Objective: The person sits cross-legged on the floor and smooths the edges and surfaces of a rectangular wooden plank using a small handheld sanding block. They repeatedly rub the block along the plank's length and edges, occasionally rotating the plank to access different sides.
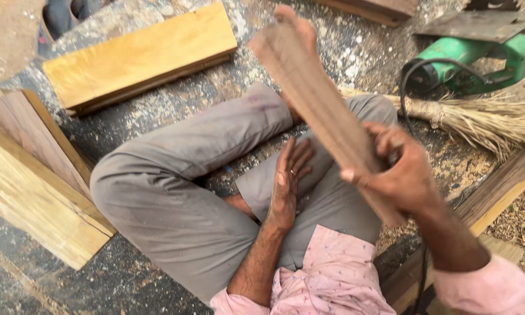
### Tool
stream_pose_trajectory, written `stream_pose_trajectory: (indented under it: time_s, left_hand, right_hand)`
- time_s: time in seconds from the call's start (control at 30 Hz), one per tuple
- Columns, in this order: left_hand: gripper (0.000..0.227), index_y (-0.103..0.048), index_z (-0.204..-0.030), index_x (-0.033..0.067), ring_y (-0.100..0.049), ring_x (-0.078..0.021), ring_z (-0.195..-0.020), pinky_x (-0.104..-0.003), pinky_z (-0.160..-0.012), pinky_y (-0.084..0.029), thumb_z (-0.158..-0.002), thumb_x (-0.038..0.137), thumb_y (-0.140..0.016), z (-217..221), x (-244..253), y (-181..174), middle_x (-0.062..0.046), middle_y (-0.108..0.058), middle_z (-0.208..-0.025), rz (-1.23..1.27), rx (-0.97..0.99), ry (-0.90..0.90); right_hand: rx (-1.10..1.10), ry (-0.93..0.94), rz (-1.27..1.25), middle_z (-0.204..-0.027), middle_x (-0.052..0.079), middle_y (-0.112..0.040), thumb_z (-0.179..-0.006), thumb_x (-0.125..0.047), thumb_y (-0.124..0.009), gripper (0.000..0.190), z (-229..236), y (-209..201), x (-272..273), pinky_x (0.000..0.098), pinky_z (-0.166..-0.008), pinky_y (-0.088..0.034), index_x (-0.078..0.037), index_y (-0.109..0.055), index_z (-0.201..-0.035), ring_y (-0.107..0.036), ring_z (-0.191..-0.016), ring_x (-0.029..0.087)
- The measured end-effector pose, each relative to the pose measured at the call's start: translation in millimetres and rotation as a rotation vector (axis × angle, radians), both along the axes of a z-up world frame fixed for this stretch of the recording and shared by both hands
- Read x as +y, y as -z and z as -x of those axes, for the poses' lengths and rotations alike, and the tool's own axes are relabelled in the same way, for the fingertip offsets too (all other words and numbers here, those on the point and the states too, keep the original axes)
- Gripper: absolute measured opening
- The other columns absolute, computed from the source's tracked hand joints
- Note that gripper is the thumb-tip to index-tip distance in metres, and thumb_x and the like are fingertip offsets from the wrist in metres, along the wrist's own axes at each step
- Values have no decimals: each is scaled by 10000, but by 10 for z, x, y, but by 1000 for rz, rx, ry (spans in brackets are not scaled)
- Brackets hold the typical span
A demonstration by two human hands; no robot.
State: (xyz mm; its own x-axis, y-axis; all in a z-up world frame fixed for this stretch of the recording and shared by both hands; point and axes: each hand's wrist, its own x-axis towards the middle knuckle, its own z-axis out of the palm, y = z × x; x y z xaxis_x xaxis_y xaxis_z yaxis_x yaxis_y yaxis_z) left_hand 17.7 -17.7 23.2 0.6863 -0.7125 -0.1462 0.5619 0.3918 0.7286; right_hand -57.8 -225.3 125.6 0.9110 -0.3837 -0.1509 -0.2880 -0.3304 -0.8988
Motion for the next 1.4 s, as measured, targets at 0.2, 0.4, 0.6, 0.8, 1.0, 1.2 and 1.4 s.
stream_pose_trajectory:
  time_s: [0.2,0.4,0.6,0.8,1.0,1.2,1.4]
  left_hand:
    - [939,-332,-1565,-22,-522,-280,-1350,-417,-1140,-383,-990,717,-401,-10,-35,30,-197,-544,-1464,-119,32,5]
    - [853,-393,-1519,-24,-567,-238,-1250,-390,-1079,-425,-1005,656,-416,-35,-42,48,-172,-584,-1398,-145,85,-7]
    - [832,-411,-1501,-29,-592,-224,-1206,-370,-1040,-456,-1014,645,-440,-36,-36,77,-178,-602,-1368,-148,106,-28]
    - [812,-424,-1480,-28,-605,-228,-1178,-375,-1019,-479,-1007,632,-450,-44,-43,87,-185,-611,-1347,-170,124,-32]
    - [806,-415,-1479,-3,-599,-218,-1170,-385,-990,-498,-991,639,-430,-111,34,77,-163,-600,-1344,-166,186,-76]
    - [762,-446,-1459,-22,-590,-238,-1198,-386,-1003,-485,-1025,604,-428,-155,101,-2,-175,-611,-1314,-172,217,-318]
    - [908,-317,-1523,96,-509,-225,-1362,-398,-1117,-435,-876,690,-547,-199,75,-121,-91,-509,-1476,-68,273,-465]
  right_hand:
    - [136,-108,789,-1240,228,-650,-759,-407,-973,754,-1185,-80,-1513,403,-864,-598,74,-579,-1187,-677,-1009,284]
    - [318,-201,903,-1238,242,-672,-737,-378,-981,693,-2133,577,-2551,470,-975,-526,31,-677,-1207,-655,-1144,374]
    - [299,-274,1270,-1408,247,-586,-686,-499,-948,659,-2665,910,-2369,583,-1074,-357,-44,-779,-1130,-498,-1308,424]
    - [10,-625,1011,-1583,193,-454,-795,-484,-877,500,-3213,926,-449,514,-1227,-246,-16,-737,-902,-326,-1488,391]
    - [-29,-866,985,-1481,232,-467,-569,-496,-934,743,-3691,894,651,482,-1136,-314,14,-687,-1049,-377,-1388,409]
    - [228,-734,549,-914,99,-656,-655,-507,-908,665,-3026,598,364,405,-851,-483,-31,-654,-1045,-603,-900,257]
    - [269,-203,-95,-925,138,-650,-594,-233,-977,649,-818,221,311,303,-774,-549,-145,-349,-734,-629,-1096,142]
